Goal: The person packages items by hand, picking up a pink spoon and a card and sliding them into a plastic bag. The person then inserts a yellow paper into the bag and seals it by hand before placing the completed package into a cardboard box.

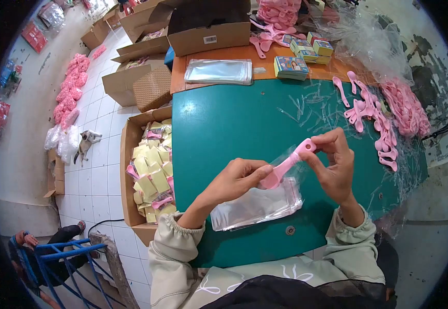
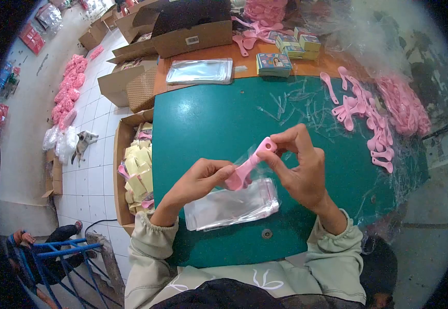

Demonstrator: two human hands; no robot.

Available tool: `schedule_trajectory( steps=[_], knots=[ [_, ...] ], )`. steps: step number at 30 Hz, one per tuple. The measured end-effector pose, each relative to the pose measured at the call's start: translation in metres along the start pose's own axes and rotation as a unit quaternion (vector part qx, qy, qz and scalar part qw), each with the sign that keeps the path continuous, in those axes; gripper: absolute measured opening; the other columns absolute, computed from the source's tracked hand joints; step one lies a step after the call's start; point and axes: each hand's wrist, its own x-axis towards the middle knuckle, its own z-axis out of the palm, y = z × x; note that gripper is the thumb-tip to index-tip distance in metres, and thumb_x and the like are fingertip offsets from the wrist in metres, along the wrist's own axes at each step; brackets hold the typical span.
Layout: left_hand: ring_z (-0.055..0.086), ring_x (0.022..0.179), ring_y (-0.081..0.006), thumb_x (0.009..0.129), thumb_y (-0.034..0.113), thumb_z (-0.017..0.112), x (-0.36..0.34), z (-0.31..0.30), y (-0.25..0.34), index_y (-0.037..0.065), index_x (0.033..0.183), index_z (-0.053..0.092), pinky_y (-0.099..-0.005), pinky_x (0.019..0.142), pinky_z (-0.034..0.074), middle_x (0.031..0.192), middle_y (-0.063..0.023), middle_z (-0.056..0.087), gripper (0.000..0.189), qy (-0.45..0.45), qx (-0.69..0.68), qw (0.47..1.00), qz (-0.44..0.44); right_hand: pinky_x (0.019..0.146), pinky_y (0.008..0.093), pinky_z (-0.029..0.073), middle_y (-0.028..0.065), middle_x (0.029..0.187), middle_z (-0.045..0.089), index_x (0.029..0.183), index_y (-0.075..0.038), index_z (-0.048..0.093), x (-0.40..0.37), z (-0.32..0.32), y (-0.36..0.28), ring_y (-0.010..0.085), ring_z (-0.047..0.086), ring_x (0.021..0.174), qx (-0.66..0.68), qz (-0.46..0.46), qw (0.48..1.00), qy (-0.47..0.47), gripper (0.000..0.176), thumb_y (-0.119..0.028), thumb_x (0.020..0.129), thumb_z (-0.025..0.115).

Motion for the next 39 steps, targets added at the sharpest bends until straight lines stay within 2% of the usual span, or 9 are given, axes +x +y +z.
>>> schedule_trajectory(
  steps=[6, 9, 14, 16, 20, 25, 27, 30, 39],
  knots=[
    [0.055, 0.070, -0.0070, 0.096, 0.023, 0.045, 0.001, -0.008, 0.021, -0.004, 0.100, 0.061, -0.0201, 0.061, 0.045, 0.081, -0.0046, 0.062, 0.032, 0.093, -0.039, 0.994, 0.039, 0.081, 0.0304, 0.046, 0.0120, 0.105, 0.060, 0.091, -0.004, 0.062, 0.042, 0.006, 0.015, 0.0168, 0.057, 0.094, -0.006, -0.204, 0.955, -0.216, 0.044, -0.046, 0.089, 0.048],
    [0.064, 0.080, -0.0147, 0.096, 0.023, 0.044, 0.001, -0.012, 0.026, -0.004, 0.100, 0.060, -0.0257, 0.071, 0.053, 0.089, -0.0112, 0.065, 0.031, 0.148, -0.105, 0.981, 0.067, 0.081, 0.0300, 0.045, 0.0109, 0.109, 0.059, 0.088, -0.004, 0.067, 0.081, 0.002, 0.033, 0.0167, 0.055, 0.096, 0.111, -0.133, 0.948, -0.268, 0.050, -0.048, 0.090, 0.044],
    [0.065, 0.082, -0.0177, 0.096, 0.021, 0.043, -0.001, -0.019, 0.027, -0.004, 0.102, 0.059, -0.0274, 0.072, 0.054, 0.093, -0.0152, 0.065, 0.030, 0.167, -0.127, 0.973, 0.098, 0.060, 0.0307, 0.046, 0.0112, 0.074, 0.064, 0.081, 0.004, 0.066, 0.201, -0.050, 0.172, 0.0205, 0.061, 0.068, -0.279, 0.055, 0.959, 0.009, 0.039, -0.034, 0.086, 0.056],
    [0.065, 0.082, -0.0181, 0.096, 0.021, 0.043, -0.002, -0.022, 0.024, -0.004, 0.103, 0.058, -0.0276, 0.072, 0.054, 0.094, -0.0158, 0.065, 0.030, 0.166, -0.136, 0.972, 0.098, 0.059, 0.0366, 0.046, 0.0174, 0.073, 0.064, 0.079, 0.006, 0.065, 0.222, -0.060, 0.223, 0.0290, 0.062, 0.066, -0.367, 0.144, 0.918, -0.030, 0.040, -0.032, 0.085, 0.057],
    [0.065, 0.084, -0.0190, 0.096, 0.020, 0.043, 0.000, -0.027, 0.021, -0.005, 0.104, 0.058, -0.0286, 0.074, 0.053, 0.096, -0.0163, 0.065, 0.030, 0.168, -0.123, 0.975, 0.080, 0.062, 0.0402, 0.047, 0.0184, 0.076, 0.063, 0.078, 0.002, 0.066, 0.214, -0.047, 0.254, 0.0334, 0.061, 0.067, -0.497, 0.030, 0.863, 0.082, 0.036, -0.033, 0.083, 0.058],
    [0.064, 0.087, -0.0187, 0.096, 0.020, 0.044, 0.003, -0.030, 0.017, -0.005, 0.107, 0.057, -0.0276, 0.076, 0.053, 0.098, -0.0154, 0.064, 0.031, 0.168, -0.124, 0.977, 0.041, 0.056, 0.0368, 0.048, 0.0145, 0.081, 0.061, 0.084, 0.005, 0.061, 0.203, -0.044, 0.217, 0.0282, 0.059, 0.066, -0.459, -0.084, 0.876, 0.121, 0.026, -0.021, 0.082, 0.062],
    [0.063, 0.089, -0.0181, 0.095, 0.018, 0.045, 0.003, -0.031, 0.017, -0.006, 0.108, 0.057, -0.0249, 0.076, 0.053, 0.099, -0.0141, 0.064, 0.030, 0.160, -0.144, 0.976, 0.026, 0.052, 0.0297, 0.046, 0.0098, 0.083, 0.060, 0.095, 0.004, 0.057, 0.186, -0.041, 0.173, 0.0188, 0.058, 0.067, -0.168, 0.025, 0.985, 0.013, 0.025, -0.019, 0.084, 0.060],
    [0.063, 0.090, -0.0184, 0.095, 0.019, 0.046, 0.004, -0.032, 0.017, -0.006, 0.109, 0.057, -0.0247, 0.077, 0.053, 0.100, -0.0139, 0.063, 0.030, 0.145, -0.127, 0.981, 0.019, 0.048, 0.0183, 0.042, 0.0022, 0.084, 0.058, 0.106, 0.000, 0.050, 0.133, -0.025, 0.077, 0.0050, 0.052, 0.066, 0.109, 0.064, 0.985, -0.115, 0.026, -0.014, 0.085, 0.059],
    [0.062, 0.082, -0.0125, 0.093, 0.016, 0.049, 0.004, -0.026, 0.013, -0.007, 0.105, 0.060, -0.0229, 0.070, 0.051, 0.083, -0.0104, 0.065, 0.028, 0.101, -0.004, 0.995, -0.007, 0.054, 0.0258, 0.044, 0.0072, 0.072, 0.057, 0.090, 0.001, 0.052, 0.062, -0.020, 0.003, 0.0104, 0.052, 0.059, -0.019, 0.085, 0.963, -0.255, 0.012, -0.004, 0.081, 0.060]
  ],
)
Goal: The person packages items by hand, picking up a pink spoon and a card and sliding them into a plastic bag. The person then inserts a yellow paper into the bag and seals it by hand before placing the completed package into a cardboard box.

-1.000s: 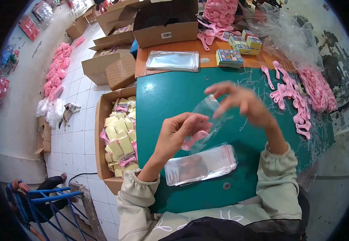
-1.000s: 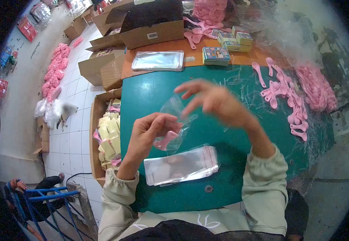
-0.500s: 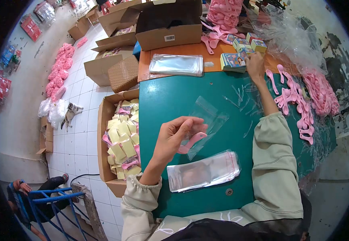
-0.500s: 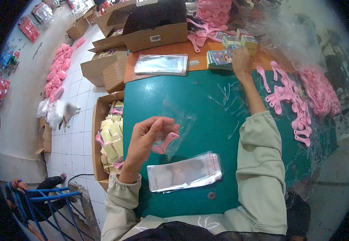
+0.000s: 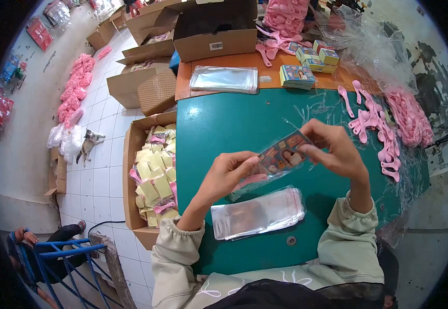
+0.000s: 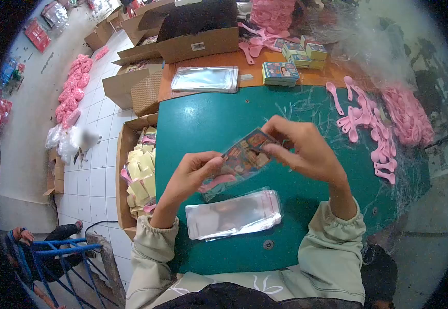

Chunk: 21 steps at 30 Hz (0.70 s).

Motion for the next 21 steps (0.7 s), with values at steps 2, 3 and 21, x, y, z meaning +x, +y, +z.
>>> schedule_trajectory(
  steps=[2, 3, 21],
  knots=[
    [0.062, 0.079, -0.0105, 0.093, 0.014, 0.050, 0.000, 0.002, -0.007, -0.006, 0.106, 0.060, -0.0235, 0.067, 0.051, 0.082, -0.0095, 0.066, 0.026, -0.008, 0.032, 0.999, 0.006, 0.056, 0.0290, 0.045, 0.0108, 0.071, 0.057, 0.088, 0.001, 0.051, -0.001, 0.008, 0.006, 0.0179, 0.054, 0.059, -0.054, -0.023, 0.998, -0.035, 0.015, -0.005, 0.079, 0.061],
    [0.062, 0.078, -0.0096, 0.092, 0.013, 0.050, 0.000, 0.004, -0.007, -0.005, 0.106, 0.060, -0.0237, 0.066, 0.050, 0.081, -0.0091, 0.066, 0.025, -0.011, 0.048, 0.999, 0.009, 0.057, 0.0306, 0.045, 0.0126, 0.071, 0.057, 0.087, 0.001, 0.051, -0.001, 0.012, 0.008, 0.0216, 0.056, 0.060, -0.080, -0.034, 0.995, -0.052, 0.017, -0.006, 0.078, 0.062],
    [0.064, 0.085, -0.0145, 0.085, 0.011, 0.061, -0.010, -0.036, -0.028, 0.007, 0.129, 0.039, -0.0244, 0.066, 0.051, 0.088, -0.0051, 0.064, 0.049, -0.013, 0.019, 0.996, 0.083, 0.050, 0.0211, 0.032, -0.0039, 0.060, 0.050, 0.064, -0.007, 0.051, 0.023, 0.017, 0.051, 0.0043, 0.043, 0.056, 0.099, 0.104, 0.989, -0.039, 0.026, -0.014, 0.071, 0.075]
  ],
)
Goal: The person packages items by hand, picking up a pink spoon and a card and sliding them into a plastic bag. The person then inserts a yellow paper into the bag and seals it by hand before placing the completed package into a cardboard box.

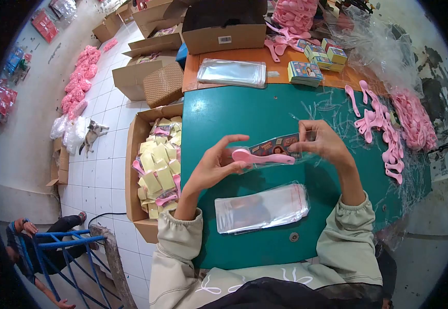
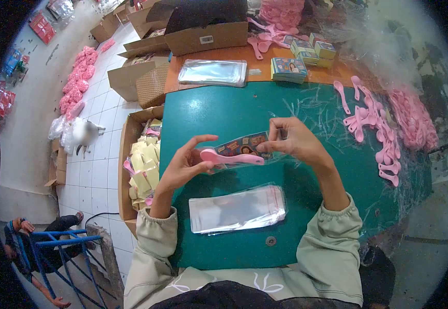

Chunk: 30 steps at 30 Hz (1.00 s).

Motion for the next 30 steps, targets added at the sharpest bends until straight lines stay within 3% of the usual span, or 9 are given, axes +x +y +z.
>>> schedule_trajectory(
  steps=[4, 7, 10, 13, 19, 22, 25, 28, 30],
  knots=[
    [0.064, 0.086, -0.0167, 0.086, 0.010, 0.060, -0.002, 0.004, 0.010, 0.006, 0.129, 0.038, -0.0227, 0.066, 0.052, 0.095, -0.0095, 0.063, 0.049, 0.043, -0.039, 0.995, -0.084, 0.048, 0.0223, 0.035, -0.0023, 0.059, 0.052, 0.065, -0.006, 0.055, 0.003, 0.000, 0.010, 0.0049, 0.044, 0.055, 0.104, -0.011, 0.994, -0.026, 0.023, -0.015, 0.073, 0.074],
    [0.063, 0.085, -0.0125, 0.088, 0.010, 0.057, -0.002, 0.006, 0.011, 0.007, 0.129, 0.040, -0.0234, 0.068, 0.051, 0.096, -0.0081, 0.064, 0.045, 0.037, -0.033, 0.994, -0.097, 0.048, 0.0229, 0.035, -0.0011, 0.061, 0.053, 0.068, -0.005, 0.057, 0.003, -0.004, 0.013, 0.0049, 0.045, 0.054, 0.039, -0.030, 0.999, -0.021, 0.021, -0.018, 0.075, 0.072],
    [0.062, 0.086, -0.0121, 0.089, 0.013, 0.056, -0.001, 0.005, -0.002, 0.006, 0.128, 0.043, -0.0234, 0.067, 0.052, 0.096, -0.0065, 0.064, 0.042, 0.026, -0.025, 0.997, -0.066, 0.047, 0.0214, 0.035, -0.0008, 0.061, 0.053, 0.071, -0.004, 0.059, 0.003, 0.006, 0.007, 0.0047, 0.046, 0.054, 0.043, 0.005, 0.999, 0.002, 0.019, -0.018, 0.076, 0.071],
    [0.061, 0.088, -0.0118, 0.090, 0.014, 0.055, 0.000, 0.004, -0.011, 0.005, 0.127, 0.045, -0.0236, 0.068, 0.053, 0.096, -0.0050, 0.064, 0.040, 0.025, -0.021, 0.999, -0.032, 0.046, 0.0192, 0.035, -0.0008, 0.062, 0.054, 0.073, -0.004, 0.061, 0.006, 0.009, 0.018, 0.0043, 0.048, 0.055, 0.087, -0.023, 0.996, -0.006, 0.017, -0.017, 0.076, 0.071],
    [0.060, 0.089, -0.0120, 0.090, 0.017, 0.056, -0.003, 0.004, -0.005, -0.001, 0.120, 0.051, -0.0245, 0.071, 0.054, 0.103, -0.0089, 0.061, 0.036, 0.031, -0.047, 0.994, -0.092, 0.047, 0.0201, 0.036, 0.0004, 0.064, 0.057, 0.070, -0.004, 0.059, 0.008, 0.008, 0.017, 0.0047, 0.050, 0.058, 0.030, -0.050, 0.998, 0.016, 0.018, -0.016, 0.076, 0.071],
    [0.061, 0.085, -0.0127, 0.090, 0.017, 0.056, -0.002, 0.003, -0.002, -0.004, 0.117, 0.053, -0.0272, 0.073, 0.054, 0.099, -0.0068, 0.062, 0.034, 0.040, -0.077, 0.990, -0.112, 0.049, 0.0205, 0.037, -0.0011, 0.060, 0.053, 0.068, -0.003, 0.056, 0.009, 0.013, 0.019, 0.0044, 0.049, 0.056, 0.012, -0.076, 0.996, 0.038, 0.021, -0.014, 0.074, 0.073],
    [0.060, 0.086, -0.0127, 0.090, 0.018, 0.056, -0.003, 0.000, 0.000, -0.004, 0.114, 0.055, -0.0271, 0.073, 0.055, 0.100, -0.0068, 0.062, 0.033, 0.040, -0.127, 0.981, -0.141, 0.049, 0.0202, 0.037, -0.0012, 0.060, 0.053, 0.068, -0.002, 0.056, 0.007, 0.017, 0.013, 0.0042, 0.049, 0.055, 0.007, -0.033, 0.999, 0.039, 0.021, -0.015, 0.077, 0.071],
    [0.059, 0.089, -0.0126, 0.090, 0.017, 0.056, -0.001, 0.008, -0.009, -0.002, 0.112, 0.056, -0.0263, 0.073, 0.054, 0.101, -0.0065, 0.061, 0.030, 0.071, -0.113, 0.988, -0.076, 0.048, 0.0202, 0.035, -0.0015, 0.060, 0.053, 0.068, -0.002, 0.056, 0.008, 0.019, 0.013, 0.0037, 0.046, 0.054, 0.007, -0.080, 0.996, 0.040, 0.022, -0.016, 0.080, 0.067],
    [0.058, 0.091, -0.0126, 0.090, 0.017, 0.056, 0.000, 0.009, -0.009, -0.002, 0.112, 0.056, -0.0263, 0.074, 0.054, 0.102, -0.0061, 0.061, 0.029, 0.063, -0.089, 0.990, -0.091, 0.047, 0.0216, 0.036, 0.0001, 0.059, 0.055, 0.069, -0.002, 0.058, 0.008, 0.018, 0.014, 0.0048, 0.047, 0.052, -0.012, -0.101, 0.994, 0.045, 0.021, -0.018, 0.081, 0.066]
  ],
)
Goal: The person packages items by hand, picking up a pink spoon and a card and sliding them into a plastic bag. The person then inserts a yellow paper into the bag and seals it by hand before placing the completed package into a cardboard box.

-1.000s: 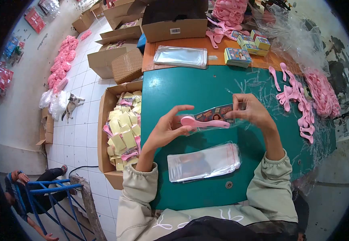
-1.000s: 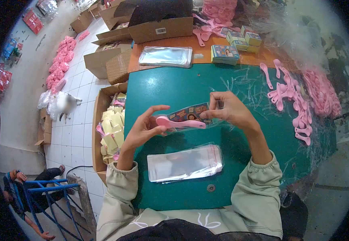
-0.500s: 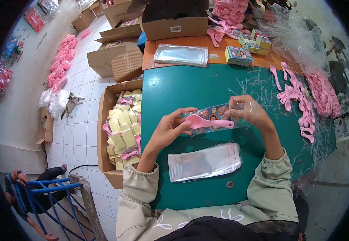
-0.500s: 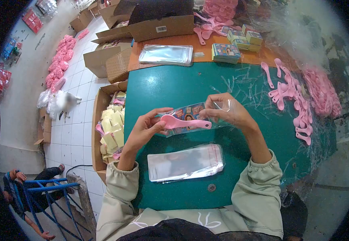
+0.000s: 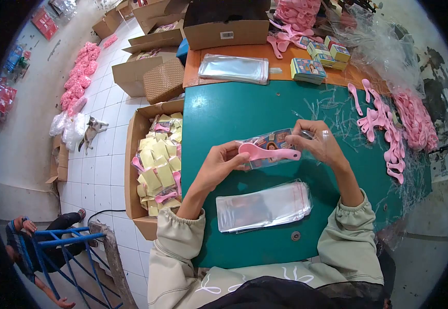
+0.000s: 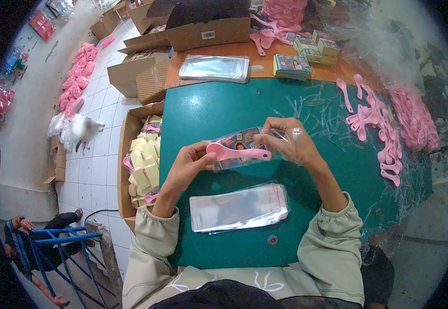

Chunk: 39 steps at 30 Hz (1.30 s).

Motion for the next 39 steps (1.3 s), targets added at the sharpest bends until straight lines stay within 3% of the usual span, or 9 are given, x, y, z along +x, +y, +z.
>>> schedule_trajectory(
  steps=[4, 10, 16, 25, 28, 31, 34, 35, 39],
  knots=[
    [0.058, 0.090, -0.0126, 0.090, 0.018, 0.056, 0.000, -0.001, 0.003, -0.001, 0.109, 0.056, -0.0265, 0.076, 0.053, 0.101, -0.0061, 0.060, 0.027, 0.005, 0.010, 1.000, -0.021, 0.049, 0.0226, 0.038, 0.0019, 0.060, 0.056, 0.073, -0.001, 0.059, -0.003, -0.004, -0.016, 0.0063, 0.047, 0.054, -0.060, 0.058, 0.996, -0.017, 0.022, -0.019, 0.083, 0.064],
    [0.058, 0.080, -0.0088, 0.089, 0.020, 0.057, 0.006, -0.004, -0.009, 0.000, 0.108, 0.057, -0.0233, 0.068, 0.052, 0.095, -0.0036, 0.062, 0.028, 0.052, 0.077, 0.996, 0.003, 0.051, 0.0230, 0.037, 0.0016, 0.061, 0.054, 0.078, 0.002, 0.060, -0.003, 0.003, 0.005, 0.0067, 0.046, 0.059, -0.048, -0.063, 0.996, -0.033, 0.019, -0.016, 0.080, 0.066],
    [0.059, 0.081, -0.0085, 0.087, 0.014, 0.060, 0.000, 0.008, 0.002, 0.000, 0.113, 0.053, -0.0217, 0.067, 0.052, 0.094, -0.0031, 0.062, 0.030, 0.043, 0.008, 0.999, -0.006, 0.052, 0.0230, 0.038, 0.0002, 0.061, 0.053, 0.076, 0.001, 0.060, -0.003, -0.004, -0.007, 0.0055, 0.046, 0.060, -0.006, 0.075, 0.996, -0.053, 0.021, -0.017, 0.079, 0.068],
    [0.061, 0.085, -0.0136, 0.081, 0.012, 0.067, 0.000, 0.007, 0.007, 0.005, 0.123, 0.045, -0.0254, 0.068, 0.054, 0.101, -0.0086, 0.061, 0.048, -0.004, 0.045, 0.999, -0.021, 0.053, 0.0236, 0.041, 0.0010, 0.065, 0.057, 0.075, 0.000, 0.059, -0.003, -0.006, -0.001, 0.0060, 0.051, 0.060, 0.009, 0.067, 0.994, -0.080, 0.021, -0.018, 0.077, 0.069],
    [0.062, 0.087, -0.0191, 0.078, 0.012, 0.070, 0.002, 0.006, -0.006, 0.005, 0.129, 0.038, -0.0283, 0.067, 0.054, 0.103, -0.0128, 0.060, 0.060, 0.063, 0.203, 0.975, 0.057, 0.055, 0.0237, 0.044, 0.0028, 0.064, 0.058, 0.075, 0.001, 0.060, -0.003, -0.006, 0.003, 0.0071, 0.053, 0.061, -0.013, 0.009, 1.000, -0.026, 0.021, -0.018, 0.076, 0.069],
    [0.060, 0.095, -0.0206, 0.086, 0.010, 0.059, 0.005, 0.010, -0.012, 0.010, 0.139, 0.020, -0.0305, 0.076, 0.053, 0.104, -0.0166, 0.059, 0.065, 0.106, 0.229, 0.964, 0.086, 0.062, 0.0260, 0.047, 0.0093, 0.076, 0.063, 0.087, 0.001, 0.062, -0.004, -0.005, -0.020, 0.0131, 0.059, 0.068, -0.165, -0.009, 0.983, 0.077, 0.024, -0.019, 0.076, 0.070],
    [0.060, 0.098, -0.0253, 0.095, 0.020, 0.046, 0.003, 0.016, 0.000, 0.013, 0.142, 0.005, -0.0337, 0.079, 0.052, 0.106, -0.0209, 0.058, 0.063, -0.017, -0.104, 0.992, -0.076, 0.072, 0.0312, 0.047, 0.0161, 0.091, 0.062, 0.103, -0.001, 0.059, -0.004, 0.009, -0.018, 0.0225, 0.060, 0.081, -0.181, -0.120, 0.976, 0.007, 0.037, -0.021, 0.074, 0.070],
    [0.060, 0.098, -0.0258, 0.095, 0.021, 0.044, 0.003, 0.016, -0.001, 0.012, 0.141, 0.000, -0.0338, 0.078, 0.052, 0.106, -0.0213, 0.058, 0.064, -0.029, -0.108, 0.988, -0.103, 0.081, 0.0328, 0.047, 0.0141, 0.113, 0.056, 0.117, -0.005, 0.053, -0.008, 0.010, -0.025, 0.0259, 0.057, 0.100, -0.211, -0.085, 0.971, -0.076, 0.051, -0.020, 0.072, 0.072],
    [0.061, 0.098, -0.0267, 0.097, 0.020, 0.039, -0.002, 0.014, -0.003, 0.012, 0.141, -0.011, -0.0342, 0.077, 0.052, 0.106, -0.0223, 0.057, 0.067, -0.051, -0.072, 0.986, -0.144, 0.084, 0.0386, 0.043, 0.0126, 0.109, 0.052, 0.108, -0.005, 0.055, -0.014, 0.021, -0.019, 0.0318, 0.050, 0.102, -0.247, -0.117, 0.956, -0.103, 0.035, -0.014, 0.076, 0.065]
  ],
)
